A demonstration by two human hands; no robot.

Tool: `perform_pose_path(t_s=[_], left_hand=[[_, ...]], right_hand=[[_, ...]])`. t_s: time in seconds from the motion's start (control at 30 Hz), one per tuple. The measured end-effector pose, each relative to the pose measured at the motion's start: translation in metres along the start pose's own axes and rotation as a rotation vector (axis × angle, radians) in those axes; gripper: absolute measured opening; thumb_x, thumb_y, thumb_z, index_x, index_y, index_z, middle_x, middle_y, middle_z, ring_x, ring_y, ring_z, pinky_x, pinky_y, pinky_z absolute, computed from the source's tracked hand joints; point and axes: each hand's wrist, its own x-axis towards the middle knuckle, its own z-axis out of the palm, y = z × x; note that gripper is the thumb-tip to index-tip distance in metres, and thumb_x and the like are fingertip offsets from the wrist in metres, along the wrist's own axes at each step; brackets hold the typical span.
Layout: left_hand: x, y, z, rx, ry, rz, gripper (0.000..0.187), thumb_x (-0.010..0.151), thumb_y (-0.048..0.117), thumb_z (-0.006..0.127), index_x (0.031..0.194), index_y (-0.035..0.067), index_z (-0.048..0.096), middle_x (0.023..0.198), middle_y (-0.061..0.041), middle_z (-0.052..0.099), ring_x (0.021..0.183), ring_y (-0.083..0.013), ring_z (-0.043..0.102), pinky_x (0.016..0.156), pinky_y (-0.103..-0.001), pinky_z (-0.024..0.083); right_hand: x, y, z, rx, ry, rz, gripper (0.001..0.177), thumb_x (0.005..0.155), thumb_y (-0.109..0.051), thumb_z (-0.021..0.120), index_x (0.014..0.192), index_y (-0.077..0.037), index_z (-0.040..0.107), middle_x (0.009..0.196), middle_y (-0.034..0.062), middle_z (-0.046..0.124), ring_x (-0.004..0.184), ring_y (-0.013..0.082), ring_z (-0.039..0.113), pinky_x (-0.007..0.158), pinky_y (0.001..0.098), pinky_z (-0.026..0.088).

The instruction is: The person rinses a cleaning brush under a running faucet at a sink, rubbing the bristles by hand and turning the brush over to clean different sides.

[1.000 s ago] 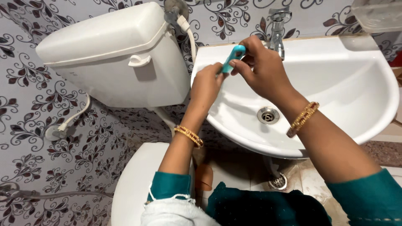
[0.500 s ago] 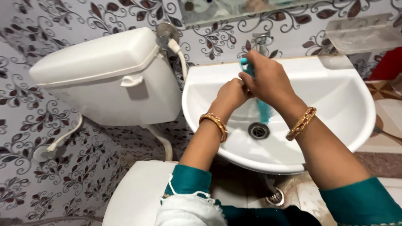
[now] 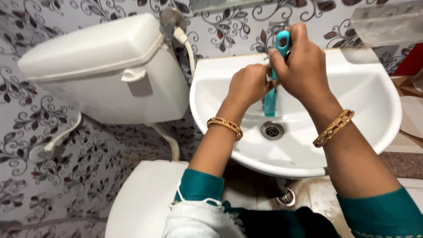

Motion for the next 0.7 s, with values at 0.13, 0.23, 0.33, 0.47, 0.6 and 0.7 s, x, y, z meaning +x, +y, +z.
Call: perform_pose_path(t_s=[0.13, 0.23, 0.33, 0.47, 0.6, 0.7], left_hand=[[-0.013, 0.005, 0.003, -0.323, 0.261, 0.125, 0.033, 0.08, 0.021, 0.078, 0.111, 0.014, 0.068, 0.09, -0.007, 0.074, 0.082, -0.0324, 0.072, 0.068, -0.044, 0.058], [-0.008, 0.007, 0.008, -0.239, 0.313, 0.165, 0.037, 0.086, 0.022, 0.078, 0.117, 0.015, 0.061, 0.1, -0.007, 0.073, 0.087, -0.0304, 0.073, 0.072, -0.043, 0.059], [-0.005, -0.001, 0.019, -0.131, -0.018, -0.12, 0.051, 0.09, 0.021, 0.074, 0.138, 0.021, 0.056, 0.086, -0.012, 0.074, 0.082, -0.0349, 0.07, 0.07, -0.048, 0.055], [-0.006, -0.01, 0.028, -0.152, 0.153, 0.04, 0.038, 0.077, 0.028, 0.084, 0.107, 0.013, 0.065, 0.085, -0.01, 0.075, 0.08, -0.035, 0.071, 0.068, -0.046, 0.056], [-0.009, 0.002, 0.024, -0.244, 0.251, 0.014, 0.024, 0.082, 0.019, 0.078, 0.103, 0.013, 0.067, 0.082, -0.012, 0.075, 0.077, -0.0365, 0.071, 0.069, -0.045, 0.057], [-0.008, 0.008, 0.013, -0.214, 0.122, -0.03, 0.036, 0.077, 0.025, 0.082, 0.103, 0.009, 0.063, 0.078, -0.011, 0.073, 0.073, -0.0365, 0.07, 0.066, -0.047, 0.054]], right_hand=[[-0.009, -0.009, -0.006, 0.056, 0.039, -0.036, 0.028, 0.105, -0.008, 0.074, 0.118, -0.001, 0.05, 0.091, 0.0113, 0.065, 0.075, 0.0241, 0.069, 0.069, 0.0354, 0.055], [-0.011, -0.009, -0.009, 0.115, 0.081, -0.017, 0.03, 0.106, -0.01, 0.074, 0.119, 0.0, 0.05, 0.094, 0.0151, 0.064, 0.074, 0.0284, 0.067, 0.069, 0.0383, 0.054], [-0.001, 0.002, 0.003, 0.061, -0.137, 0.095, 0.034, 0.1, -0.014, 0.077, 0.114, -0.001, 0.049, 0.09, 0.0126, 0.066, 0.071, 0.0265, 0.067, 0.065, 0.0374, 0.053], [-0.009, -0.004, 0.004, 0.011, -0.177, 0.074, 0.038, 0.095, -0.018, 0.082, 0.109, -0.001, 0.051, 0.083, 0.0131, 0.064, 0.069, 0.0269, 0.066, 0.065, 0.0386, 0.052], [-0.008, -0.015, -0.001, -0.066, -0.046, 0.006, 0.032, 0.096, -0.015, 0.082, 0.101, -0.002, 0.054, 0.085, 0.0154, 0.063, 0.069, 0.03, 0.062, 0.066, 0.0402, 0.051], [-0.005, -0.013, -0.001, -0.042, -0.083, 0.069, 0.029, 0.096, -0.015, 0.08, 0.101, -0.002, 0.055, 0.085, 0.0131, 0.063, 0.069, 0.0288, 0.063, 0.065, 0.0402, 0.05]])
